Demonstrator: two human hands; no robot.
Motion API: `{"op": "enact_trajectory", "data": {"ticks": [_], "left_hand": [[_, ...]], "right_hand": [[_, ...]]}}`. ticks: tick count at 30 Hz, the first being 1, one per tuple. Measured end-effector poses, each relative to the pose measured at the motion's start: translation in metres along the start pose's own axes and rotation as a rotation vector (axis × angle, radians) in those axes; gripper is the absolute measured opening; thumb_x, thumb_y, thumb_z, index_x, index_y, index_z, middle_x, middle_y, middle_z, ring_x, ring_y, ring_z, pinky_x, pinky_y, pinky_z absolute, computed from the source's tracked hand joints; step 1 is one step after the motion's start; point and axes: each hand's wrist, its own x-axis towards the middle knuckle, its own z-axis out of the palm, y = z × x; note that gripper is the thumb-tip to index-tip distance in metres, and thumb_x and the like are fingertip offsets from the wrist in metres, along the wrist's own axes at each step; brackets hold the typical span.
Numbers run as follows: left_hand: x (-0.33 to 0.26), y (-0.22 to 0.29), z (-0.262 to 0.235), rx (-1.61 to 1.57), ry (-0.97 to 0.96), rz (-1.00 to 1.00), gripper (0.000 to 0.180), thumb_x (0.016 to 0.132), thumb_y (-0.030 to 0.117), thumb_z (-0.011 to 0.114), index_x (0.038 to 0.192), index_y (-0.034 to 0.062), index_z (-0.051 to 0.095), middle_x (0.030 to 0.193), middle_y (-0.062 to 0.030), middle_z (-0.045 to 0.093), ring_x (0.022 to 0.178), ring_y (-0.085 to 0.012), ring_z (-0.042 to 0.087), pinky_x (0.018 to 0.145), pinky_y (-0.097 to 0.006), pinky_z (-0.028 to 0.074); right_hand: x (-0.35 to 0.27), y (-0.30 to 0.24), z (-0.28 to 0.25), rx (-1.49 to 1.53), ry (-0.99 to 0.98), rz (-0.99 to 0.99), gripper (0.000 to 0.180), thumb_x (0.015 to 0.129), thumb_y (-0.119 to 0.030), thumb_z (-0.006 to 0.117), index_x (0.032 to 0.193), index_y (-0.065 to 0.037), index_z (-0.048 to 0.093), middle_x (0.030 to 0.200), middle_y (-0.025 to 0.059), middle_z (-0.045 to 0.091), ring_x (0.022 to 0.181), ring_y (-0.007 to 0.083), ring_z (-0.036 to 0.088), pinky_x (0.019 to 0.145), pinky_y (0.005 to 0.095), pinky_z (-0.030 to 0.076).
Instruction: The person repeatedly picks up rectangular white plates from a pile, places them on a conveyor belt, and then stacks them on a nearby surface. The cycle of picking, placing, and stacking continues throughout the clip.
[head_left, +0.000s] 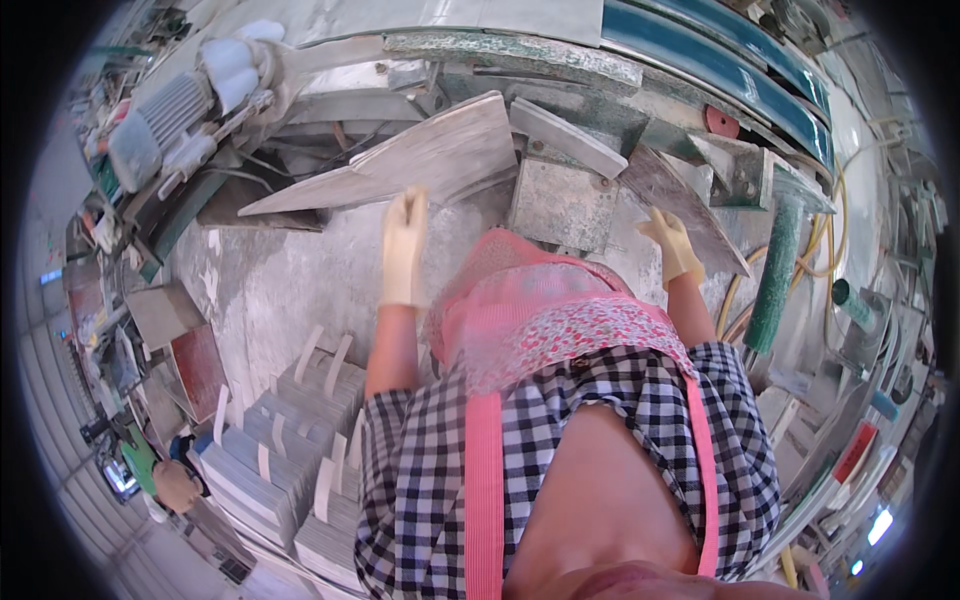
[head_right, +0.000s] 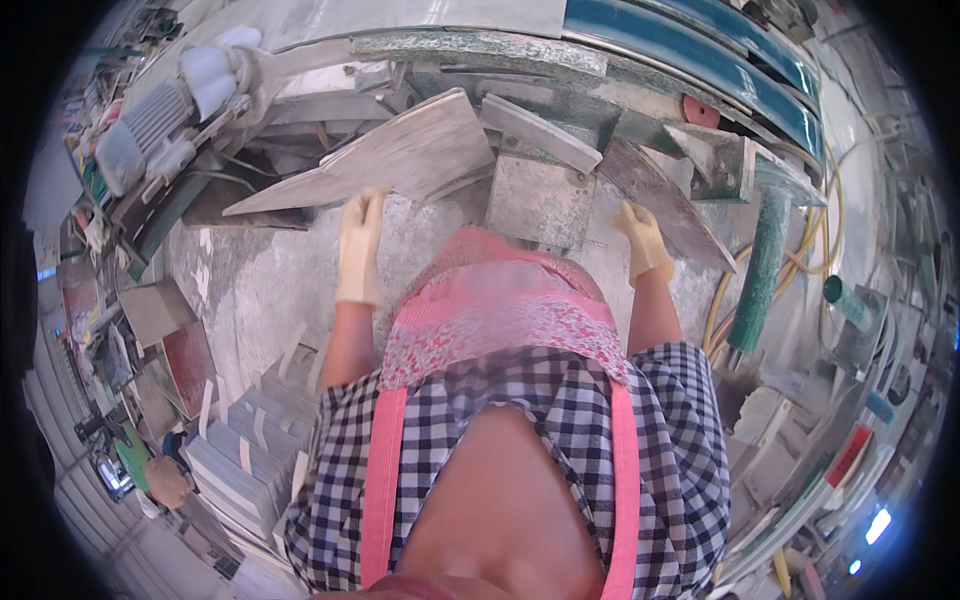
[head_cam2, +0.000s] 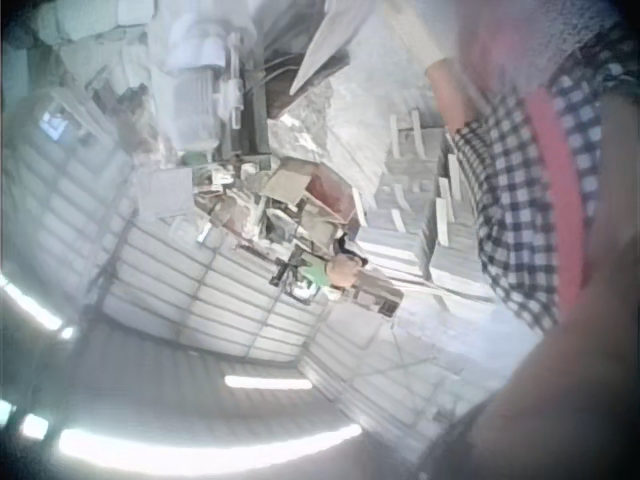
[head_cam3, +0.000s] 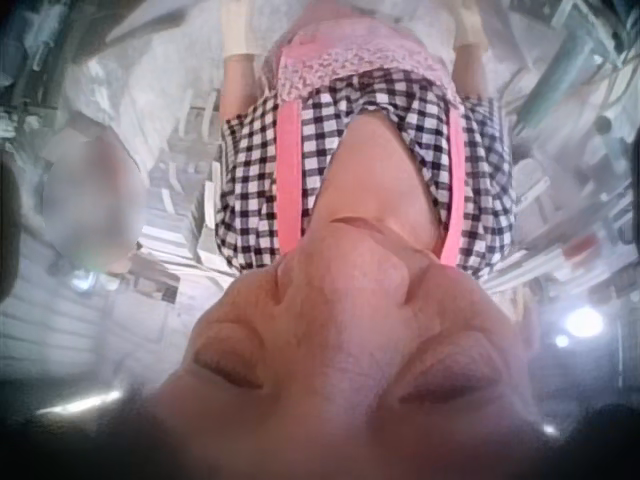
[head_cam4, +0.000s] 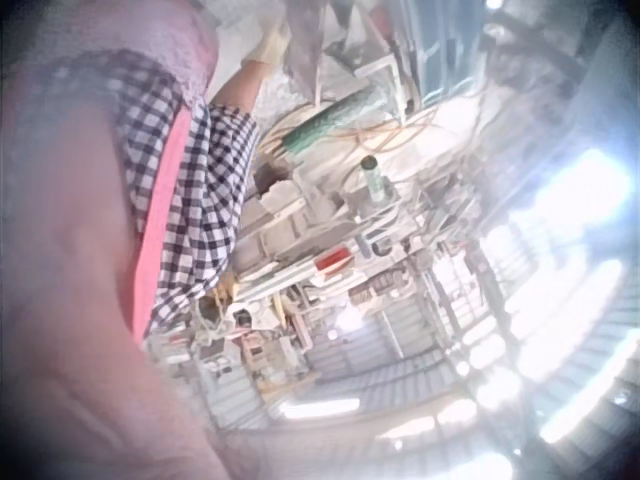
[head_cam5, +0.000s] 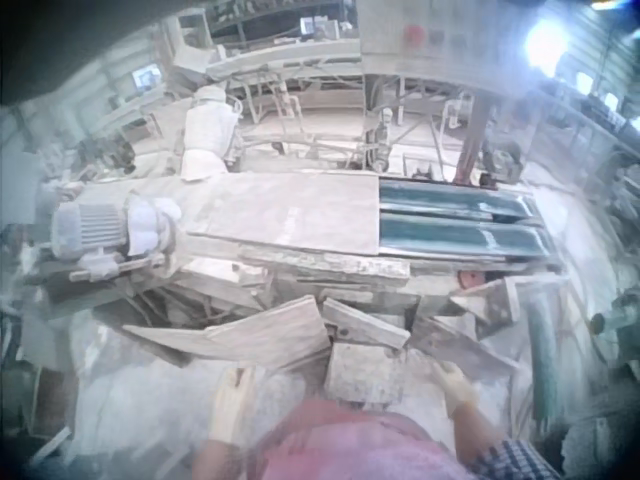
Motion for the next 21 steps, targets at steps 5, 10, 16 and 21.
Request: {"op": "enact_trajectory", "data": {"ticks": [5, 10, 16, 21], "left_hand": [[0.120, 0.068, 0.045, -0.030, -0.102, 0.255, 0.022, 0.096, 0.016, 0.061, 0.107, 0.0006, 0.071, 0.098, -0.0095, 0.073, 0.092, -0.0143, 0.067, 0.084, -0.028, 0.050], [0.233, 0.107, 0.088, 0.102, -0.032, 0.622, 0.020, 0.089, 0.016, 0.066, 0.104, 0.0032, 0.070, 0.094, -0.0161, 0.072, 0.093, -0.0327, 0.069, 0.083, -0.038, 0.054], [0.344, 0.122, 0.128, 0.505, 0.057, 0.693, 0.036, 0.088, 0.023, 0.065, 0.116, 0.0016, 0.063, 0.118, -0.0152, 0.065, 0.123, -0.0325, 0.053, 0.106, -0.045, 0.040], [0.368, 0.113, 0.147, 0.748, 0.024, 0.640, 0.055, 0.092, 0.032, 0.059, 0.135, -0.0005, 0.053, 0.144, -0.0153, 0.050, 0.139, -0.0297, 0.040, 0.119, -0.049, 0.022]], "right_hand": [[-0.042, 0.004, -0.039, 0.311, 0.314, 0.247, 0.046, 0.096, -0.045, 0.059, 0.113, -0.003, 0.069, 0.079, 0.0056, 0.066, 0.075, 0.0119, 0.063, 0.075, 0.0252, 0.048], [-0.037, -0.077, -0.040, 0.371, 0.503, 0.068, 0.045, 0.102, -0.044, 0.052, 0.109, -0.004, 0.071, 0.068, 0.0001, 0.058, 0.062, 0.0092, 0.051, 0.063, 0.0244, 0.040], [0.043, -0.279, 0.018, -0.478, 0.387, -0.546, 0.033, 0.101, -0.023, 0.046, 0.123, -0.007, 0.065, 0.093, 0.0062, 0.064, 0.085, 0.0141, 0.059, 0.081, 0.0281, 0.047], [0.162, -0.368, 0.091, -0.110, 0.231, -0.256, 0.059, 0.094, -0.040, 0.061, 0.139, -0.003, 0.054, 0.126, 0.0145, 0.067, 0.121, 0.0224, 0.060, 0.105, 0.0359, 0.042]]}}
